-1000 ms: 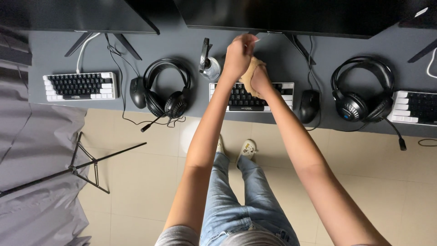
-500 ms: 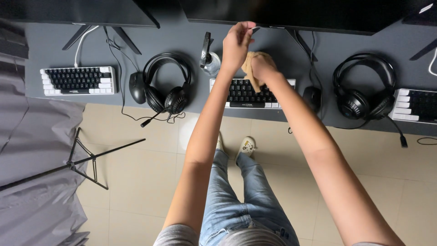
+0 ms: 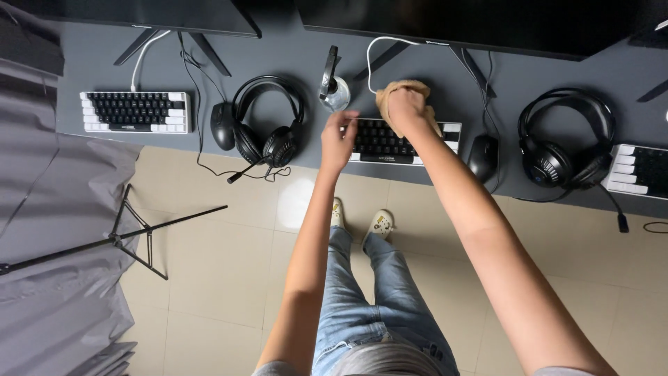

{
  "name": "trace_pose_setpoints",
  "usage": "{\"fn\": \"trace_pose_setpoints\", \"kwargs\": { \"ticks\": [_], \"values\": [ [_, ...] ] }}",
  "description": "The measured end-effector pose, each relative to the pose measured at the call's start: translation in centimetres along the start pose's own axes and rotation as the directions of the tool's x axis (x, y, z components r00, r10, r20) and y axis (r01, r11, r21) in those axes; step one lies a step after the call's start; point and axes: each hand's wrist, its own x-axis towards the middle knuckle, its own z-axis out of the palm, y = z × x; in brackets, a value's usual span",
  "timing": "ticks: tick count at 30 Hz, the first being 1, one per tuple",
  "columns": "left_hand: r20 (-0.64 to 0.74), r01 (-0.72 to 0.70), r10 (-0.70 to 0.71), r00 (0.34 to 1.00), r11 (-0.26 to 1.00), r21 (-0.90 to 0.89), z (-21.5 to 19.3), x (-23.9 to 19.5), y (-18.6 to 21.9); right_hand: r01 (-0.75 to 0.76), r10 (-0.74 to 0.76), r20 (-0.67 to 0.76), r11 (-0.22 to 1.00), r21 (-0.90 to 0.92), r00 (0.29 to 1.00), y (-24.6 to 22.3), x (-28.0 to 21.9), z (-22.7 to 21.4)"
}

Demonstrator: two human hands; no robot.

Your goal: The person cleans a pair of headphones, a keyboard, and a mouse on a desk using a cloth. They wipe the headphones first, then the keyboard, and finally the mouse, placing each item back on the desk after cleaning.

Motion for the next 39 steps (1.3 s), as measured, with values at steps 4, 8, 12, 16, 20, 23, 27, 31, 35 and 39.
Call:
{"fn": "trace_pose_setpoints", "kwargs": {
  "ticks": [4,8,12,16,20,23,27,31,35,39],
  "values": [
    [-0.249,-0.154,0.27,0.93,0.902,0.404,-0.3,-2.6,-7.1,0.007,-0.01,-0.092,1.0,-0.03,0.996,-1.0,-2.7,-0.2],
    [-0.136,0.0,0.039,0.99,0.962,0.273,1.0,-2.3,-14.7,0.051,-0.054,-0.276,0.999,-0.019,0.96,-2.1,-7.1,-1.5],
    [-0.004,0.404,-0.404,0.915,0.915,0.009,-0.1,-0.5,-11.1,0.035,0.04,-0.439,0.986,0.161,0.897,-2.5,-9.1,-0.9],
    [0.114,0.499,-0.487,0.866,0.859,-0.115,-0.4,-1.4,-8.7,0.07,0.067,-0.501,0.966,0.251,0.863,-1.5,-9.9,-0.9],
    [0.116,0.336,-0.318,0.941,0.839,-0.429,-2.0,-3.6,-0.8,0.163,0.07,-0.542,0.914,0.37,0.838,-0.7,-11.5,-1.2],
    [0.086,0.267,-0.26,0.962,0.817,-0.511,-2.2,-5.0,2.2,0.248,0.072,-0.597,0.865,0.437,0.799,-2.3,-13.7,-2.8],
    [0.074,0.21,-0.199,0.977,0.856,-0.473,-2.1,-6.7,7.0,0.44,-0.059,-0.673,0.798,0.412,0.737,-5.2,-17.4,-5.7],
    [0.068,0.074,-0.054,0.996,0.932,-0.355,-1.6,-8.3,11.7,0.562,-0.118,-0.723,0.717,0.412,0.681,-6.7,-20.2,-10.8],
    [0.004,-0.114,0.116,0.993,0.98,-0.163,-2.0,-9.1,16.5,0.55,-0.101,-0.711,0.711,0.437,0.696,-4.2,-21.1,-11.8],
    [-0.014,-0.118,0.117,0.993,0.987,-0.107,-0.8,-9.5,18.6,0.462,-0.015,-0.697,0.759,0.459,0.717,-2.5,-21.1,-9.7]
  ]
}}
